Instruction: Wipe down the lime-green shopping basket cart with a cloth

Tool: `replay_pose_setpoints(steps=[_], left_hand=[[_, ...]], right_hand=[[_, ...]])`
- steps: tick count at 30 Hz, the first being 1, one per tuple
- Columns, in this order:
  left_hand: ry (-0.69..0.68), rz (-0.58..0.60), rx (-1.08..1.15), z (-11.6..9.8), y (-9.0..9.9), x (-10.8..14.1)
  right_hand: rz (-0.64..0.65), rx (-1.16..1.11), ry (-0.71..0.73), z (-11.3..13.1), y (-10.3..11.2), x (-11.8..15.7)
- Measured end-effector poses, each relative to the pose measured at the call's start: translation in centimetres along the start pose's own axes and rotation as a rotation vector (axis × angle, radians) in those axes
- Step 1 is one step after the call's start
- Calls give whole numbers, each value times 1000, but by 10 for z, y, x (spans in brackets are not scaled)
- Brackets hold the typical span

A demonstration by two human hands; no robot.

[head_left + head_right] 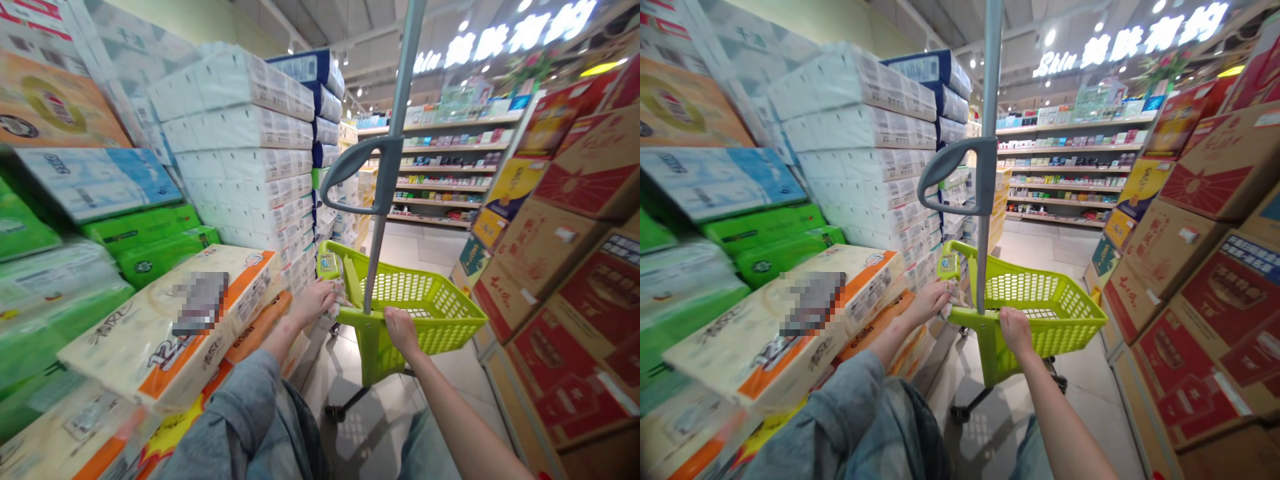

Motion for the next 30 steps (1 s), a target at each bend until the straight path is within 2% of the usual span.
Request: replay_pose_setpoints(steps=[5,8,10,13,15,19,21,23,25,30], left_hand=[[-118,-85,36,-21,0,32],[-159,-119,-14,-17,4,47],[-101,-179,-83,-2,7,49],[68,-319,-147,18,11,44],[98,-357,-108,16,10,39],[-107,-174,88,-28,-3,27],[-144,-126,126,-48,-6,23],[-178,-87,130,-58,-8,19],[-214,-48,112,-54,-9,13],[-211,-21,119,-20,-8,-3]], right_hand=[[-33,-12,-25,-6,2,2],[-28,-43,-27,-12,5,3],[-20,-57,-35,-15,7,4],[-10,-63,-52,-18,7,4],[-9,-67,-59,-19,7,4],[-6,-72,-83,-21,6,5],[-11,-87,-97,-23,6,5],[-15,-109,-97,-24,7,6],[-9,-120,-86,-26,8,6],[34,-142,-79,-24,9,3]])
Point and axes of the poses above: each hand's wrist, its own x-axis away from the middle knuckle, its own y-axis out of the back of the hand, z = x × y, the point moved 3 cm from there along -x, towards the middle knuckle, and after that the axes turned 2 degrees about -z, right-handed, at the moved point
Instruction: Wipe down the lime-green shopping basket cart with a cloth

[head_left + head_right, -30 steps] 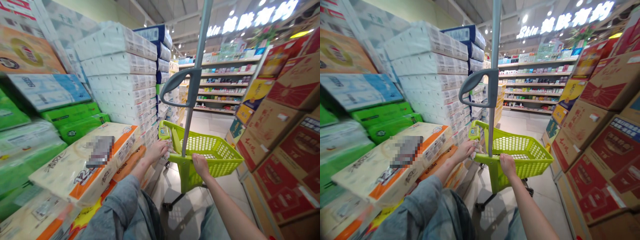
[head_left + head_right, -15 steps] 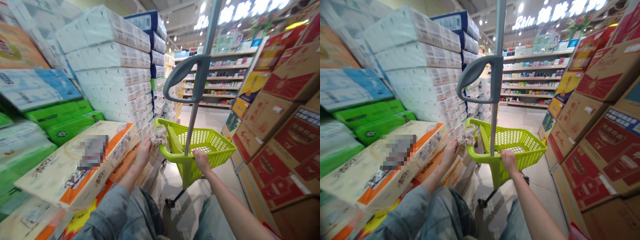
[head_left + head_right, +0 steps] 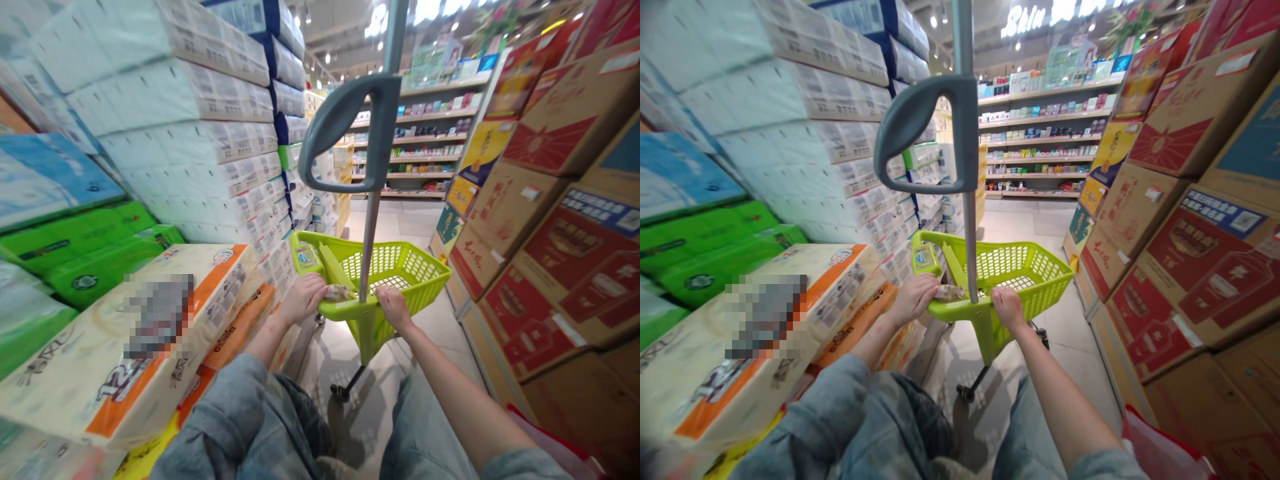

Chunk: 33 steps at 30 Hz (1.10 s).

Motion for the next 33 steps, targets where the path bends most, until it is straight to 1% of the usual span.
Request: replay_pose_setpoints(steps=[2,4,6,8,10,11,13,15,16,18,21,25,29,33], left_hand=[[45,-43,25,10,0,-1],[99,-93,32,14,-1,-2],[146,-121,21,11,-2,-2],[163,-103,-6,4,-3,-4],[143,-12,-48,-5,-3,-10],[125,61,-75,-10,-3,-13],[93,244,-135,-20,-6,-23],[99,408,-209,-29,-9,-32],[115,469,-244,-34,-10,-37],[152,549,-290,-43,-14,-45],[187,618,-289,-56,-21,-54],[196,648,-271,-67,-27,-56],[195,597,-324,-74,-26,-51],[230,563,-337,-76,-26,-48]], right_hand=[[14,-16,-1,3,-1,-3],[15,-17,-3,6,-2,-5],[4,-14,-6,6,-2,-6],[-6,-16,-15,5,-2,-6],[-3,-25,-29,0,0,-5],[3,-31,-39,-3,2,-5],[21,-52,-60,-10,5,-5],[43,-84,-84,-17,8,-5],[54,-102,-99,-20,10,-6],[78,-149,-129,-27,12,-7],[99,-199,-166,-35,14,-7],[104,-205,-191,-40,16,-7],[110,-213,-201,-39,17,-8],[121,-209,-193,-38,18,-11]])
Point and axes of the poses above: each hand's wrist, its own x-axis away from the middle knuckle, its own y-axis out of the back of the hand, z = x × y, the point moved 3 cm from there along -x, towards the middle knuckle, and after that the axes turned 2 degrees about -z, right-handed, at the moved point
